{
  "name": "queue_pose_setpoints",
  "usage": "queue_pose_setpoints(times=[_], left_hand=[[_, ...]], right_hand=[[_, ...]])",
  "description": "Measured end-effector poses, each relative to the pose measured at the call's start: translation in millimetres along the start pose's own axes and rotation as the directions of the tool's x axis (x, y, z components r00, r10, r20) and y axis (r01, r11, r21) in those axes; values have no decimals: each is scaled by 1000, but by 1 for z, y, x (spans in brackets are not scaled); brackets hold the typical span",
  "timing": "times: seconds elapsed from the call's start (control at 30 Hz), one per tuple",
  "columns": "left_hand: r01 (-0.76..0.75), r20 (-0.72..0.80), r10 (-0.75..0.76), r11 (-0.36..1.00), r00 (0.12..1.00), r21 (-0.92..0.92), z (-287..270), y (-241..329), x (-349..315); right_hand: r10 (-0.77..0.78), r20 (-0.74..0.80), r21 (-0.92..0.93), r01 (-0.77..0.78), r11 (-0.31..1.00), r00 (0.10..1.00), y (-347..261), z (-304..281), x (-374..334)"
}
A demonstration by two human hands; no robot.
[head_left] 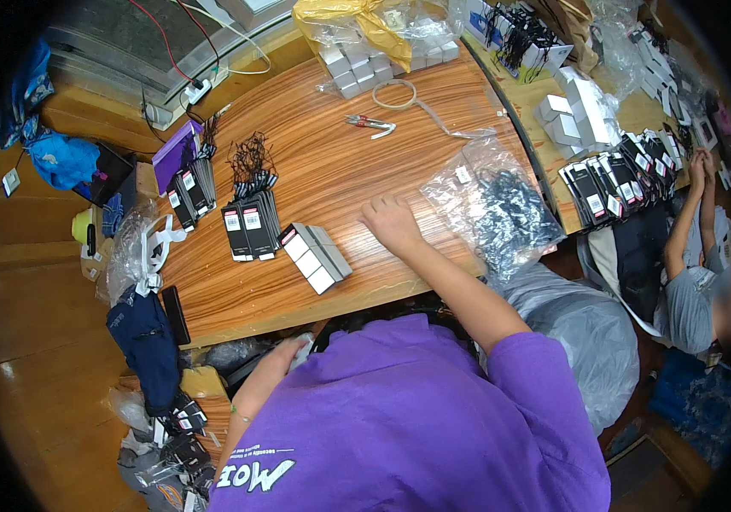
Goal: The person organizes small electronic components and packaging on a cluttered wooden table. They handle boxes, plastic bags, and bundles of black cables, stacking and arranging them into neat piles.
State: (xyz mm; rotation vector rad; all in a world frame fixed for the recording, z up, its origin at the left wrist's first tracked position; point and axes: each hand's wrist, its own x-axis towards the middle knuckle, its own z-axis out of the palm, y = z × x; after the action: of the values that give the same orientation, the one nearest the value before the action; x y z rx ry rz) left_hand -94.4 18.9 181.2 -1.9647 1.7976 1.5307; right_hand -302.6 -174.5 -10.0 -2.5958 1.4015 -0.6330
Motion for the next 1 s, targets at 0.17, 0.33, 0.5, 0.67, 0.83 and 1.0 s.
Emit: queue_pose_setpoints(times=[0.17, 0.33, 0.5, 0.67, 0.83, 1.0], left_hand=[[-345, -110, 461, 463, 880, -816, 41, 51, 66], [138, 94, 150, -315, 984, -939, 71, 88, 143], [90, -78, 322, -477, 944, -874, 74, 103, 192], [201, 104, 181, -678, 978, -707, 83, 94, 208], [433, 126, 508, -548, 852, -716, 80, 101, 198], [270, 42, 386, -560, 921, -783, 67, 108, 193]], right_hand=[[198, -56, 390, -161, 907, 979, -5, -9, 1], [273, -38, 683, -175, 709, 961, -23, -119, -7], [-114, -128, 542, 166, 824, 985, -14, -135, -33], [259, -166, 692, -74, 718, 951, 40, -155, -14], [149, -210, 242, -96, 965, 966, 146, -105, -9], [306, -73, 562, -214, 799, 949, 161, -114, -6]])
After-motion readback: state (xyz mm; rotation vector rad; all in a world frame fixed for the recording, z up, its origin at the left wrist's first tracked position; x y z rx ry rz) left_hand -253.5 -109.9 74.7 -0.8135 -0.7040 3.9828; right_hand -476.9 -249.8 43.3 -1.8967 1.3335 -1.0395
